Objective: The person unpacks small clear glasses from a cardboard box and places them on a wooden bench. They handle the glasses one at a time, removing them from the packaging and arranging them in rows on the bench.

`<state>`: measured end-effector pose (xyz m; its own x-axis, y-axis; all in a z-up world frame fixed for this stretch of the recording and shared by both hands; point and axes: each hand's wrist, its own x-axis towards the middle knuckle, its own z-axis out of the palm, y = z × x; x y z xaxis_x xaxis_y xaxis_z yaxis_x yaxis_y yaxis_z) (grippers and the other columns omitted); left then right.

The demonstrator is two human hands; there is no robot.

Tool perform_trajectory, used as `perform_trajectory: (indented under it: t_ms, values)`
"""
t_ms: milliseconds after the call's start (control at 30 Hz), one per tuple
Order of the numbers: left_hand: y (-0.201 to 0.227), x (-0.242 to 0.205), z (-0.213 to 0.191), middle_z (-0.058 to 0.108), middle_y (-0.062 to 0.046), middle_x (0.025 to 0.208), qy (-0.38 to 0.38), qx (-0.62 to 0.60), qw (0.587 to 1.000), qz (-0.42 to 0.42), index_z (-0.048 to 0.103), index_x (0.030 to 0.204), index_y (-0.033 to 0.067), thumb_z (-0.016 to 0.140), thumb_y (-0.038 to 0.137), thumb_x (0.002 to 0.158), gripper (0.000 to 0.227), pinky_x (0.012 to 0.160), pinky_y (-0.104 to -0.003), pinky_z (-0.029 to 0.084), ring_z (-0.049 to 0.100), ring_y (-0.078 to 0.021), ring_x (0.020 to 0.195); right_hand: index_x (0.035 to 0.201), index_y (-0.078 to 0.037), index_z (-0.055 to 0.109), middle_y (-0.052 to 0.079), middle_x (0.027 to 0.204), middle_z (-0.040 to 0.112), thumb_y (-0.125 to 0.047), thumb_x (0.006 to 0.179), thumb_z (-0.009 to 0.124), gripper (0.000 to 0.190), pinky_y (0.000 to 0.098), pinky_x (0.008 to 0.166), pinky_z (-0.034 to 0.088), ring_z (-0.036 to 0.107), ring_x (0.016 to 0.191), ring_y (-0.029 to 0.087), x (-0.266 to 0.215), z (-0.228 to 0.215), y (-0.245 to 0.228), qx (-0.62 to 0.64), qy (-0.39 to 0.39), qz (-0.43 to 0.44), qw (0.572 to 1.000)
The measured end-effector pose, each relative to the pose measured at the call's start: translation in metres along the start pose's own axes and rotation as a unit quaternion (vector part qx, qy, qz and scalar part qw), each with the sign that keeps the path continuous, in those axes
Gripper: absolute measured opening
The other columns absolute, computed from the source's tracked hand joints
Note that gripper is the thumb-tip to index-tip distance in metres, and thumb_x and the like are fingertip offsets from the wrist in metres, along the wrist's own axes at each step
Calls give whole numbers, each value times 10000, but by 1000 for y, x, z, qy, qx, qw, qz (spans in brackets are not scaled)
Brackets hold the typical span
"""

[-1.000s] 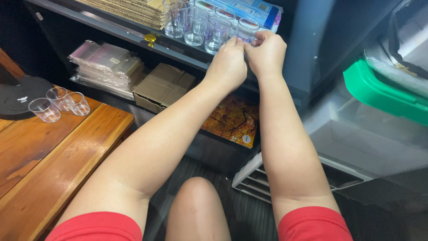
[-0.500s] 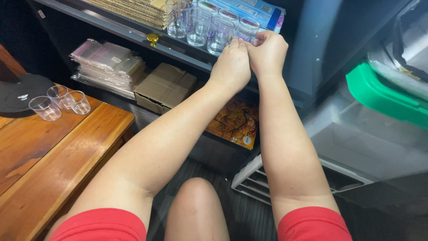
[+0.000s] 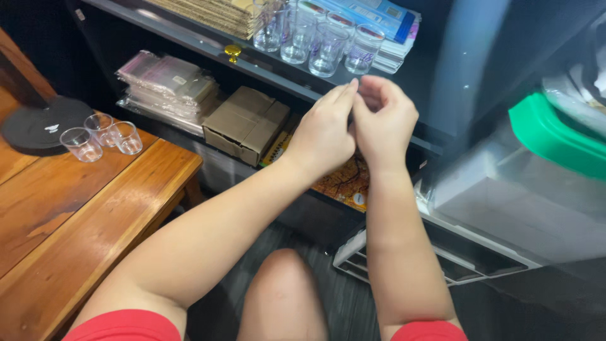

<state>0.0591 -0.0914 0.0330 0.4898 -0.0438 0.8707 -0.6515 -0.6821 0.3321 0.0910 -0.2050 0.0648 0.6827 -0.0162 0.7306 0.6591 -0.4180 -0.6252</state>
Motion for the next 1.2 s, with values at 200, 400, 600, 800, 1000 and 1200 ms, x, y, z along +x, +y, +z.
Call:
perform_trajectory:
  t_ms: [200,400,600,800,1000,1200]
  values:
    - [-9,-87,-53,633,-264,1322,-7,-25,996,-81,535,1427,-79,606,-38,772,660,1120,-429,471,606,-406,1274,1171,-72,740,108,1011,782,-22,855,745,320,334,812,646,774,932,219,-86,47,-20,134,-82,67,985]
    - [-64,-189,-101,687,-233,1237,-32,27,976,-212,605,1382,-56,658,-37,750,634,1075,-414,516,653,-370,1210,1219,-105,731,119,1040,793,-98,810,783,412,417,829,636,768,984,271,-176,130,-9,104,-211,86,968]
    - [-120,-268,-155,731,-143,1124,-25,66,934,-350,696,1294,57,652,27,840,457,930,-362,605,707,-313,1102,1422,-33,598,172,1309,709,-191,933,745,534,313,918,625,710,1189,242,-239,200,-39,132,-354,228,897]
    - [-122,-302,-202,738,-159,1088,-24,73,896,-437,718,1233,102,658,56,876,365,903,-335,635,719,-328,1083,1387,-29,640,201,1234,740,-174,963,722,455,360,930,619,726,1135,269,-303,262,-42,135,-345,185,910]
    - [-156,-330,-230,760,-131,1073,-36,92,886,-453,730,1201,166,629,96,908,318,917,-412,611,726,-321,1071,1381,-27,650,229,1215,742,-115,984,665,407,412,932,611,734,1105,311,-326,299,-58,155,-340,187,908]
    - [-227,-340,-237,782,-12,1049,-60,181,882,-432,696,1181,243,690,208,883,300,901,-323,602,753,-184,1019,1313,-157,722,106,1147,787,-175,900,782,419,340,885,624,760,1033,205,-315,358,-45,142,-325,181,917]
